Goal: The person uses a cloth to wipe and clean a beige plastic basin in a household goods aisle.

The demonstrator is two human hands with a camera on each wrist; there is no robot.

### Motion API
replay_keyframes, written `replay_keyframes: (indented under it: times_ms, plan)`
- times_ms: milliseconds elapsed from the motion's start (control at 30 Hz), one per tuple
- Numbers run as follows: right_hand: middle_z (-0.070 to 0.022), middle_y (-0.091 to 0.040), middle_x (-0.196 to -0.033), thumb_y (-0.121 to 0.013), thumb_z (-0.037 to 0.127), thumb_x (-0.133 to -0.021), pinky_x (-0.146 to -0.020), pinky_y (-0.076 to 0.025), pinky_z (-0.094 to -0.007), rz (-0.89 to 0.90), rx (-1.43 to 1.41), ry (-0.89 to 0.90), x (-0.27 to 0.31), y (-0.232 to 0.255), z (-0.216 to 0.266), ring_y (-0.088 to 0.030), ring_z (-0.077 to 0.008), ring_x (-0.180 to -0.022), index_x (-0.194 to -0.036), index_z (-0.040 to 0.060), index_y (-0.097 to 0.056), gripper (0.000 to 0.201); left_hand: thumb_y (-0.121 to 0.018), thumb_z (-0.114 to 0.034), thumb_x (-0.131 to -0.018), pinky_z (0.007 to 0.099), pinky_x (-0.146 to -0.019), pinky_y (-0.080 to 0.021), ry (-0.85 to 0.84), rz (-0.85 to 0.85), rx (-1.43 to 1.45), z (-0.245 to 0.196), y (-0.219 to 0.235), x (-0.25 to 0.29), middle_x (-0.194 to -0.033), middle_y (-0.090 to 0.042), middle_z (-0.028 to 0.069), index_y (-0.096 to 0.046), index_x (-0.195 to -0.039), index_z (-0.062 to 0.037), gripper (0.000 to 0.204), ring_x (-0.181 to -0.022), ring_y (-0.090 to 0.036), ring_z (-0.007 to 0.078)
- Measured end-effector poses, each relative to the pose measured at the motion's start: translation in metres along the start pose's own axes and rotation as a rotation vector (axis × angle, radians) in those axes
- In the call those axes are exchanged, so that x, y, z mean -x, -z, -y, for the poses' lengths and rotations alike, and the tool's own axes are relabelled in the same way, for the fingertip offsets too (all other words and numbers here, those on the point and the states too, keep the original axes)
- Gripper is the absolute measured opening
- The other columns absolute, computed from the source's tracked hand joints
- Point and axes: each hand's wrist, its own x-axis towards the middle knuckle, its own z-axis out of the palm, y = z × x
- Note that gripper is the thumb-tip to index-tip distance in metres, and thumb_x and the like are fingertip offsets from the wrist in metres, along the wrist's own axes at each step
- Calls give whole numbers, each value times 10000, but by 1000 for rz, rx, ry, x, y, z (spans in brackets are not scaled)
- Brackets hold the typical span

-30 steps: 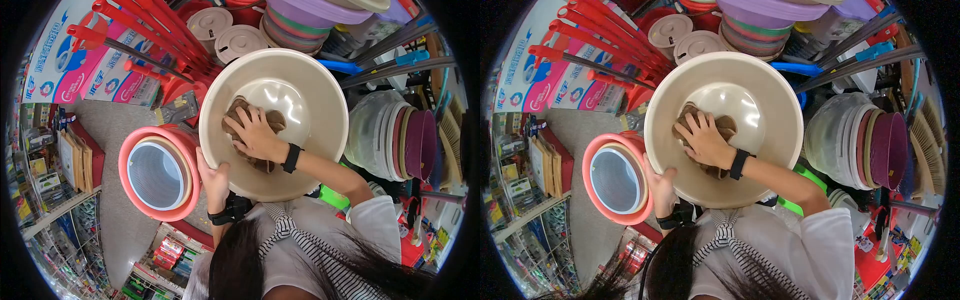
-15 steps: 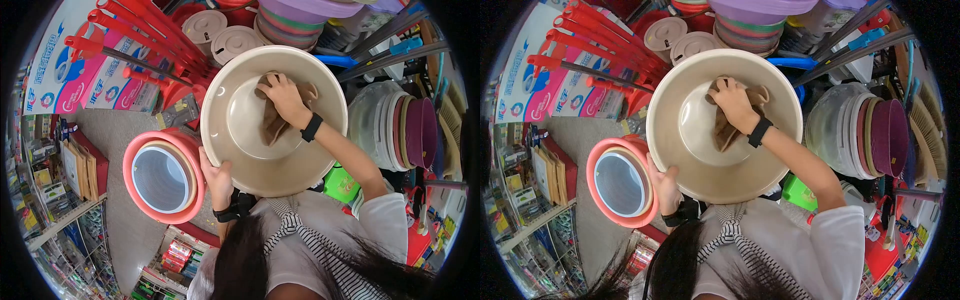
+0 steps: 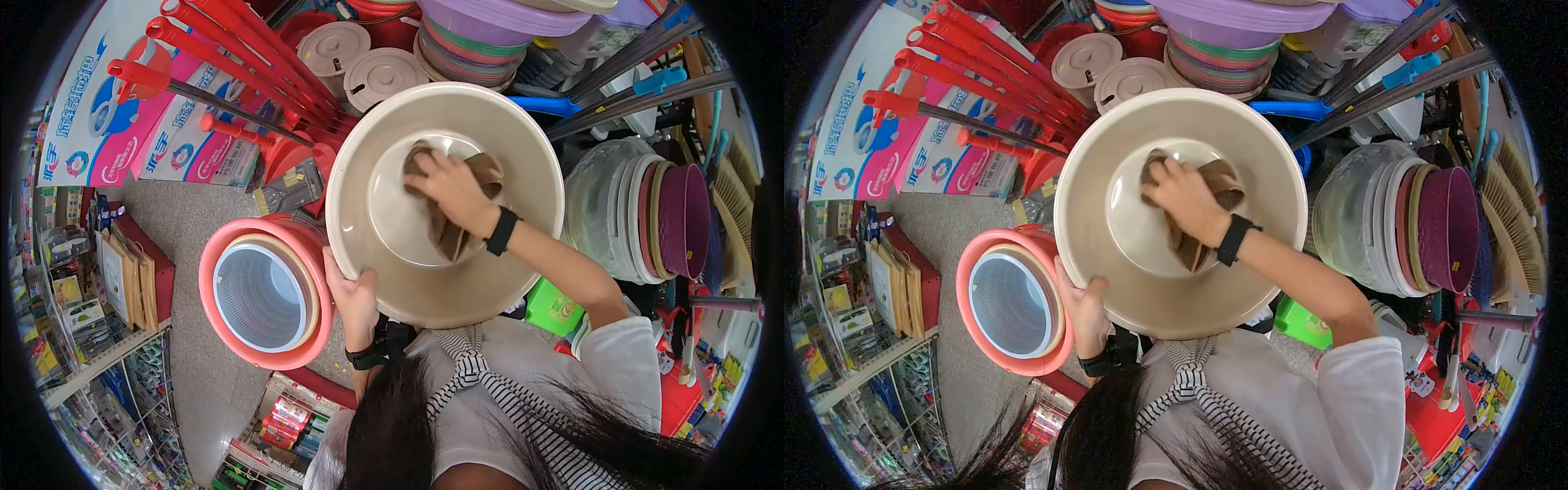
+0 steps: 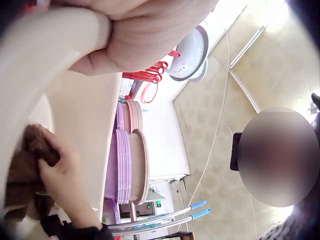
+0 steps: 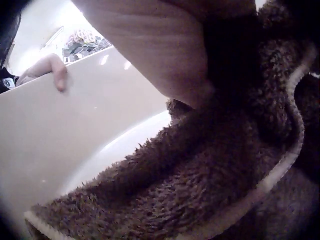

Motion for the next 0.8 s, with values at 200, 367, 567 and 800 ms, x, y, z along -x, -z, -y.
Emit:
replay_keyframes:
  times_ms: [200,367,567,800]
  plan:
    - [-137,-546,-1076,-578,58,-801,-784,-525,-417,-16,-126,2,6,13,-19,-569,-329,-986,-1168,158,-626,383,-420,180,-684,255,-871,-453,-18,19,2,-1,-4,-4,-1061,-541,69,-453,-1174,-7,525,-961,-554,141]
    - [-134,-574,-1175,-620,268,-888,-796,-529,-439,129,-663,241,9,19,26,-625,-349,-954,-1270,147,-577,403,-434,161,-674,256,-879,-443,-5,33,-39,-5,-5,-8,-1050,-533,67,-460,-1180,-8,535,-957,-541,140]
    - [-181,-603,-853,-529,66,-855,-691,-485,-466,-229,-149,-105,8,25,-58,-598,-365,-775,-962,9,-631,159,-447,141,-672,268,-893,-435,-6,20,-132,-2,0,-8,-1054,-533,64,-468,-1192,-1,539,-964,-537,151]
    - [-196,-632,-814,-578,74,-826,-732,-484,-480,-85,-137,-212,-2,-2,-84,-613,-377,-836,-876,7,-669,123,-452,135,-679,265,-882,-439,-11,29,-125,-3,-4,-12,-1065,-543,66,-466,-1215,6,552,-958,-545,151]
